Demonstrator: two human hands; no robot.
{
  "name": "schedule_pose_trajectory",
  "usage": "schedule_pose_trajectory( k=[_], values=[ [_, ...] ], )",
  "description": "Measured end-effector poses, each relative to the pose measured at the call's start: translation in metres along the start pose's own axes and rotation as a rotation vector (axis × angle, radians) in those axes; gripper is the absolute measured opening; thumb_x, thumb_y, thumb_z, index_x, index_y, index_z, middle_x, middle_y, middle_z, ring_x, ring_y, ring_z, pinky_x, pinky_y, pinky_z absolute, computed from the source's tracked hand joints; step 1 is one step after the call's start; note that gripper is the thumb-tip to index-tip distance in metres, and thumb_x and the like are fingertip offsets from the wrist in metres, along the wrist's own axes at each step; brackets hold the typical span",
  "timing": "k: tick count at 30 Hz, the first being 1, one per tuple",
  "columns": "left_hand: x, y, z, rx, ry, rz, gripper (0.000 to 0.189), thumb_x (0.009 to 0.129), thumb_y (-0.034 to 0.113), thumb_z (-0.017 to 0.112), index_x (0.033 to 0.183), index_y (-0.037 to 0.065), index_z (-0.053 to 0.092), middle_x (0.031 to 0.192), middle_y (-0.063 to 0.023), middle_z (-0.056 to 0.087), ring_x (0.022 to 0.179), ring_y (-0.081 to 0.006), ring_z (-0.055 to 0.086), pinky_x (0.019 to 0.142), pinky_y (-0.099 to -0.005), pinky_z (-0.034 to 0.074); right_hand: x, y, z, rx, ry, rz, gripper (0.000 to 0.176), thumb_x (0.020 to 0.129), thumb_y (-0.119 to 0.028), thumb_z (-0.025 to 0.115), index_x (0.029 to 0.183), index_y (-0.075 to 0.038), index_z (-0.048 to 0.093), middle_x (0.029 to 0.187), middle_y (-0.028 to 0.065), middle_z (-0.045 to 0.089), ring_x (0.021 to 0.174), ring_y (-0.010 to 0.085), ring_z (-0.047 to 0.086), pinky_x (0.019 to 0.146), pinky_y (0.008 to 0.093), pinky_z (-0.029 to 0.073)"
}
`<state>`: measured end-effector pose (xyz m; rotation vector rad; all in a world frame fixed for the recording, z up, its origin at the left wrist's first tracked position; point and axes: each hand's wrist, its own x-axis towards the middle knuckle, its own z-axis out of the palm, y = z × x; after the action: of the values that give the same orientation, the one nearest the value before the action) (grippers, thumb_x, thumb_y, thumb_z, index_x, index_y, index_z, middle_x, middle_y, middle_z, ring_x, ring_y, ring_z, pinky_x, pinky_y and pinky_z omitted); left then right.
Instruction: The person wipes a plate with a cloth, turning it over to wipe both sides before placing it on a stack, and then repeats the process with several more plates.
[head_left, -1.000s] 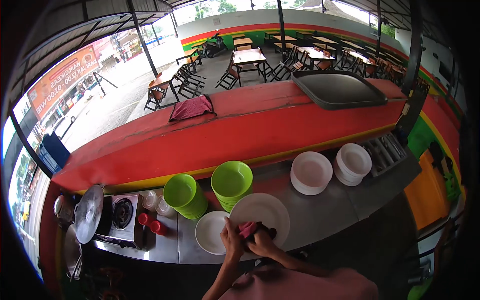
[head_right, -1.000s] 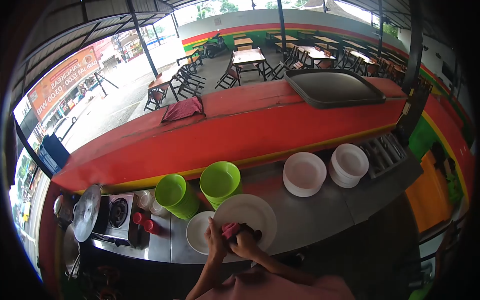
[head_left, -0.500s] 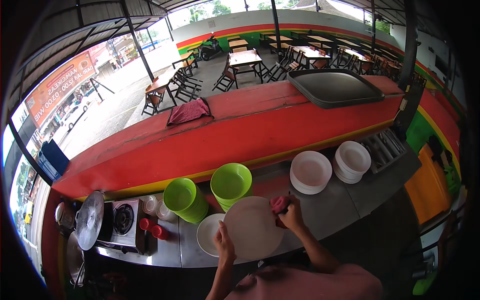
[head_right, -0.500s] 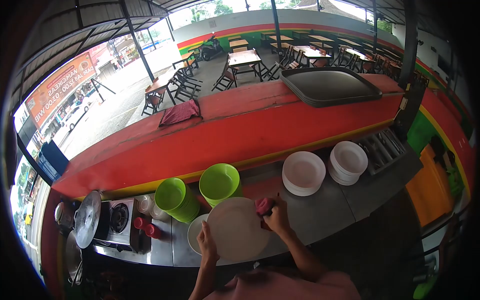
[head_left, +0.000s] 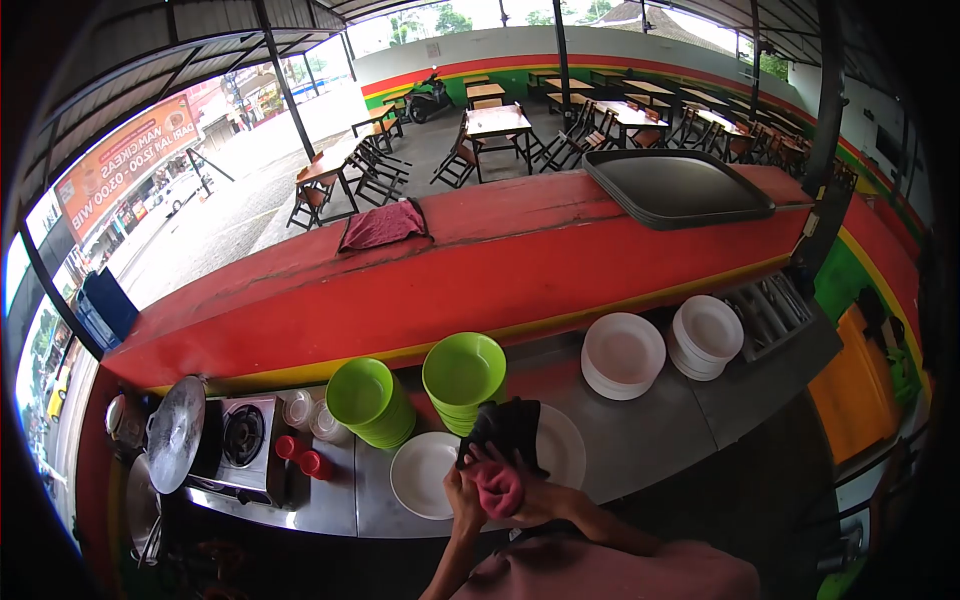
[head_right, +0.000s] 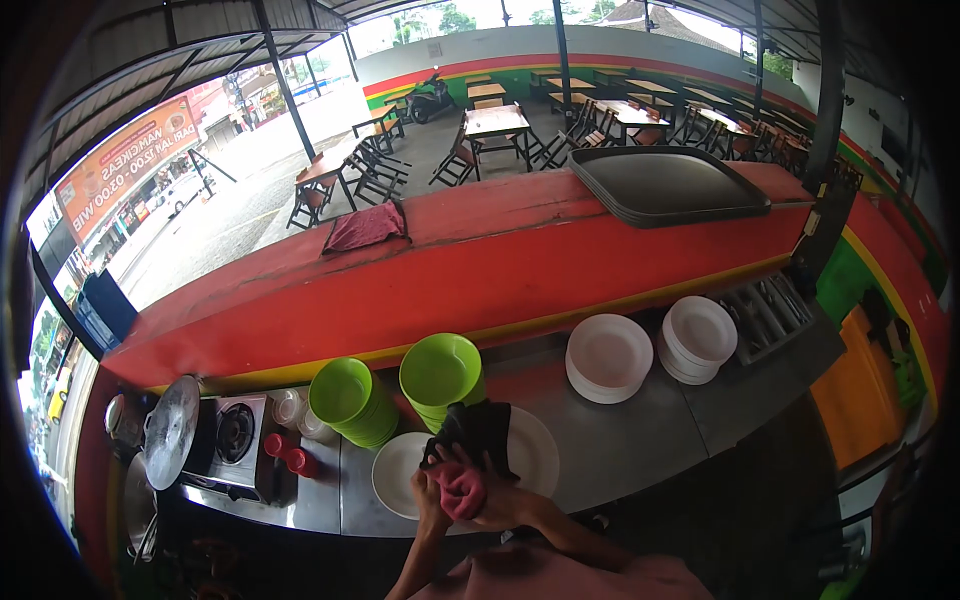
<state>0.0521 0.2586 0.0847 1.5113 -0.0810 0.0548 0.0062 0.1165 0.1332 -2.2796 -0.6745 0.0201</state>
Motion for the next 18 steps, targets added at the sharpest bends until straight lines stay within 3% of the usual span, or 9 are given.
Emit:
schedule_pose_trajectory(
  k=[1, 4, 7, 10, 13, 18],
  values=[
    [0.002, -0.005, -0.003, 0.037, -0.014, 0.061, 0.046, 0.103, 0.039, 0.045, 0.094, -0.002, 0.063, 0.079, -0.0045, 0.066, 0.073, -0.0105, 0.06, 0.063, -0.0285, 0.05, -0.002, -0.001, 0.009, -0.092, -0.062, 0.037, 0.094, 0.083, -0.039, 0.067, 0.156, -0.018, 0.012, 0.163, 0.0122, 0.003, 0.15, 0.0355, 0.001, 0.114, 0.0621, 0.012],
    [-0.001, 0.013, -0.002, -0.01, -0.052, -0.087, 0.047, 0.104, 0.04, 0.044, 0.094, -0.002, 0.063, 0.077, -0.0032, 0.064, 0.07, -0.0088, 0.057, 0.06, -0.0262, 0.047, -0.002, 0.006, 0.015, -0.001, -0.04, 0.075, 0.094, 0.081, -0.046, 0.066, 0.155, -0.019, 0.015, 0.162, 0.0125, 0.005, 0.148, 0.0406, 0.004, 0.113, 0.0642, 0.009],
    [0.001, 0.019, 0.0, 0.05, -0.014, -0.216, 0.05, 0.104, 0.04, 0.042, 0.092, -0.003, 0.063, 0.07, -0.0001, 0.057, 0.065, -0.0067, 0.048, 0.056, -0.0253, 0.04, 0.002, 0.025, 0.015, -0.095, 0.072, 0.124, 0.091, 0.081, -0.047, 0.065, 0.155, -0.019, 0.02, 0.162, 0.0117, 0.005, 0.148, 0.0399, 0.006, 0.112, 0.0668, 0.007],
    [0.002, 0.043, 0.006, 0.2, 0.017, -0.105, 0.051, 0.105, 0.038, 0.042, 0.073, -0.002, 0.051, 0.062, 0.0031, 0.041, 0.063, -0.007, 0.034, 0.052, -0.0296, 0.03, 0.001, 0.056, 0.024, -0.148, 0.244, 0.184, 0.091, 0.08, -0.052, 0.065, 0.154, -0.018, 0.024, 0.162, 0.0131, 0.006, 0.148, 0.0406, 0.006, 0.11, 0.0688, 0.007],
    [0.005, 0.053, 0.008, 0.218, 0.029, -0.014, 0.05, 0.105, 0.036, 0.042, 0.072, -0.002, 0.044, 0.061, 0.0018, 0.034, 0.062, -0.0085, 0.03, 0.052, -0.0319, 0.026, -0.007, 0.073, 0.027, -0.26, 0.285, 0.293, 0.098, 0.078, -0.056, 0.066, 0.155, -0.017, 0.02, 0.162, 0.0155, 0.006, 0.147, 0.0439, -0.001, 0.112, 0.0658, 0.004],
    [0.01, 0.07, 0.004, 0.333, 0.078, 0.09, 0.045, 0.105, 0.031, 0.041, 0.077, -0.004, 0.048, 0.06, -0.0029, 0.035, 0.062, -0.01, 0.031, 0.052, -0.0325, 0.027, -0.028, 0.069, 0.037, -0.248, 0.276, 0.345, 0.093, 0.079, -0.056, 0.064, 0.154, -0.017, 0.023, 0.16, 0.0221, 0.003, 0.143, 0.0538, 0.0, 0.107, 0.0725, 0.006]
  ],
)
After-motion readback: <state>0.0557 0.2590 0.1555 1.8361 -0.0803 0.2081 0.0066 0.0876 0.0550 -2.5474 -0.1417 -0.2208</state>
